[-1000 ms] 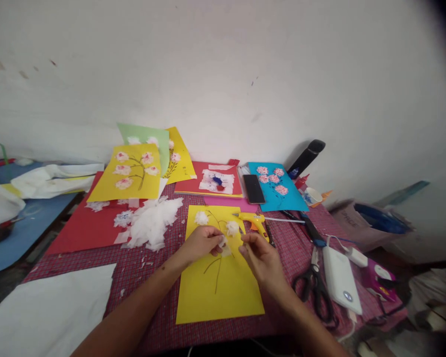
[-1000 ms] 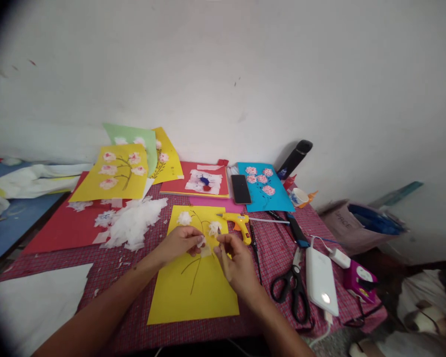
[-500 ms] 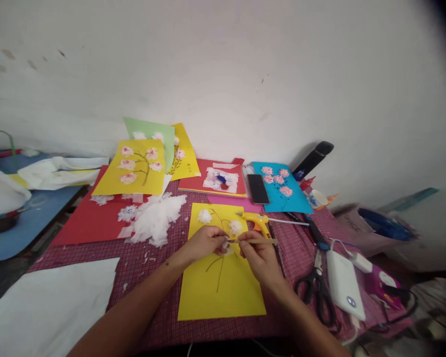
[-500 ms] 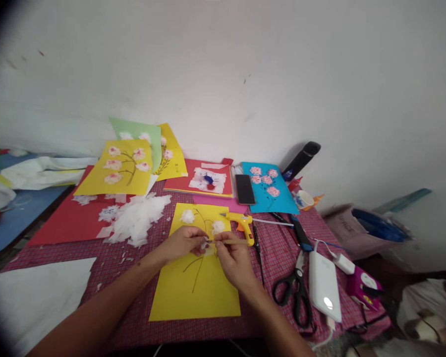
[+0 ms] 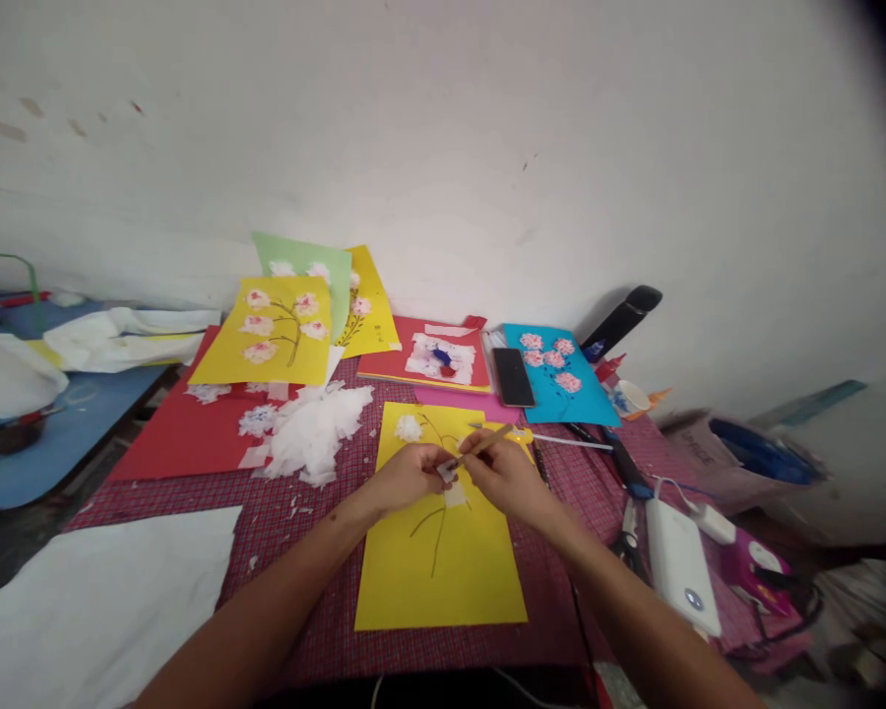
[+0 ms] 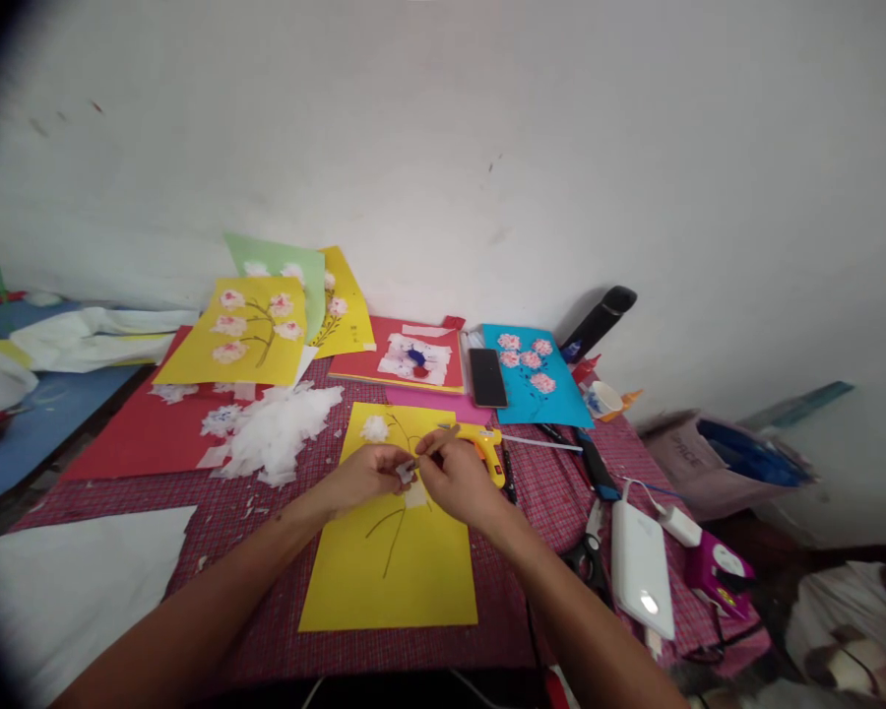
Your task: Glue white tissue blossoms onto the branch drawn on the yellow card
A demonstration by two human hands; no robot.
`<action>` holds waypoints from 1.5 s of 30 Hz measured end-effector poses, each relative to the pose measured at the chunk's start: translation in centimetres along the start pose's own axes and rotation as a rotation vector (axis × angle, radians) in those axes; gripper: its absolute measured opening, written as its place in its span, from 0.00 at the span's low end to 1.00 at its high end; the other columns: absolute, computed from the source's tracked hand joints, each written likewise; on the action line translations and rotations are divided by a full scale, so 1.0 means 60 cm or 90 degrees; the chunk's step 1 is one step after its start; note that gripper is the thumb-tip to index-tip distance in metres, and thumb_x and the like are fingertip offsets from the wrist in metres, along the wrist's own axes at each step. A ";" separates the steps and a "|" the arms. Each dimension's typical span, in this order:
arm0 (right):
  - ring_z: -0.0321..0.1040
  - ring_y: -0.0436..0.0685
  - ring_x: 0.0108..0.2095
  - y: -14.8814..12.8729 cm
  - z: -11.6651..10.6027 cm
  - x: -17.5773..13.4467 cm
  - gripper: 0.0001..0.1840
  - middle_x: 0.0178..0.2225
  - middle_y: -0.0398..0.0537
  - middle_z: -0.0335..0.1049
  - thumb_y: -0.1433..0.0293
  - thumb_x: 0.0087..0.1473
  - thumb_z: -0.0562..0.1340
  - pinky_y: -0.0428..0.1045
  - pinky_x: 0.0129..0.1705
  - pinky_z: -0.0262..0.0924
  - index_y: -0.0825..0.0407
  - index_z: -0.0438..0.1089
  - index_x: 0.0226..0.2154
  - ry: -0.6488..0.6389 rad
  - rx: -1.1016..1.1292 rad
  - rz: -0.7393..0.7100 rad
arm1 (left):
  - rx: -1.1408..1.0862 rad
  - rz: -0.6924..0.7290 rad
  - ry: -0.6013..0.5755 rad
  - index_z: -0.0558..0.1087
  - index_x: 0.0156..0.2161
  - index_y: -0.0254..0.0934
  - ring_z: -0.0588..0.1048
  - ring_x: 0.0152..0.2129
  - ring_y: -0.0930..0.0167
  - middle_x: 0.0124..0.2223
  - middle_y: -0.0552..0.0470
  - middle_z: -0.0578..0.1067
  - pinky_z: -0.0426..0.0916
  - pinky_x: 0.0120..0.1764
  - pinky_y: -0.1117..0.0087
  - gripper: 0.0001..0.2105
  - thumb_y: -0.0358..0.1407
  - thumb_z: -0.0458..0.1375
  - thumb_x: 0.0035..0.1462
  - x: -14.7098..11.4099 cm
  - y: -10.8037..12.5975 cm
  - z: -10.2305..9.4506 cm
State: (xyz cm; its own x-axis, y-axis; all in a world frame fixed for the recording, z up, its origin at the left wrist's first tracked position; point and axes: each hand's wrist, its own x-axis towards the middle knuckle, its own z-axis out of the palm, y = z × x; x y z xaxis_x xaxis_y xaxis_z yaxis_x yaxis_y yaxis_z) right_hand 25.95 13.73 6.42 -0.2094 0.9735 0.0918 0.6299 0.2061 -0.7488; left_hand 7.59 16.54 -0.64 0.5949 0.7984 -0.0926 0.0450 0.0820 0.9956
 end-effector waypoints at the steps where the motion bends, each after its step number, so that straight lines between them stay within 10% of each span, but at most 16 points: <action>1: 0.68 0.52 0.28 -0.006 -0.005 0.013 0.06 0.29 0.44 0.72 0.74 0.53 0.57 0.45 0.30 0.58 0.52 0.70 0.32 -0.022 -0.022 -0.008 | 0.027 0.022 0.011 0.74 0.36 0.32 0.70 0.26 0.74 0.30 0.54 0.74 0.64 0.33 0.73 0.10 0.31 0.57 0.45 0.002 0.001 0.000; 9: 0.70 0.51 0.27 -0.044 -0.027 0.093 0.10 0.29 0.45 0.76 0.75 0.51 0.56 0.44 0.28 0.56 0.53 0.72 0.34 -0.182 -0.160 -0.013 | 0.179 0.045 0.161 0.68 0.29 0.35 0.67 0.23 0.74 0.26 0.57 0.68 0.57 0.27 0.74 0.03 0.33 0.56 0.50 0.016 0.027 -0.001; 21: 0.72 0.54 0.32 -0.033 -0.024 0.135 0.14 0.34 0.49 0.80 0.74 0.51 0.57 0.44 0.30 0.55 0.53 0.79 0.32 -0.317 -0.306 -0.069 | 0.469 0.029 0.152 0.73 0.24 0.35 0.72 0.24 0.68 0.24 0.49 0.74 0.54 0.28 0.70 0.07 0.29 0.56 0.50 0.046 0.037 -0.010; 45: 0.74 0.57 0.35 0.003 -0.037 0.126 0.13 0.36 0.49 0.80 0.73 0.54 0.60 0.46 0.36 0.59 0.50 0.81 0.36 -0.327 -0.311 -0.059 | 0.592 -0.047 0.143 0.80 0.35 0.36 0.79 0.35 0.59 0.35 0.40 0.80 0.65 0.36 0.67 0.10 0.33 0.56 0.56 0.060 0.028 0.004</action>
State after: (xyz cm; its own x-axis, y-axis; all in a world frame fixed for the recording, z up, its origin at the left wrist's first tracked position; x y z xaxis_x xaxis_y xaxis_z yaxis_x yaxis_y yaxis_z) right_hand 26.10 21.36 8.42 -0.5289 0.8046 -0.2700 0.8302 0.4244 -0.3616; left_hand 10.00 19.43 0.73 0.4018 0.9138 -0.0602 0.7527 -0.2921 0.5900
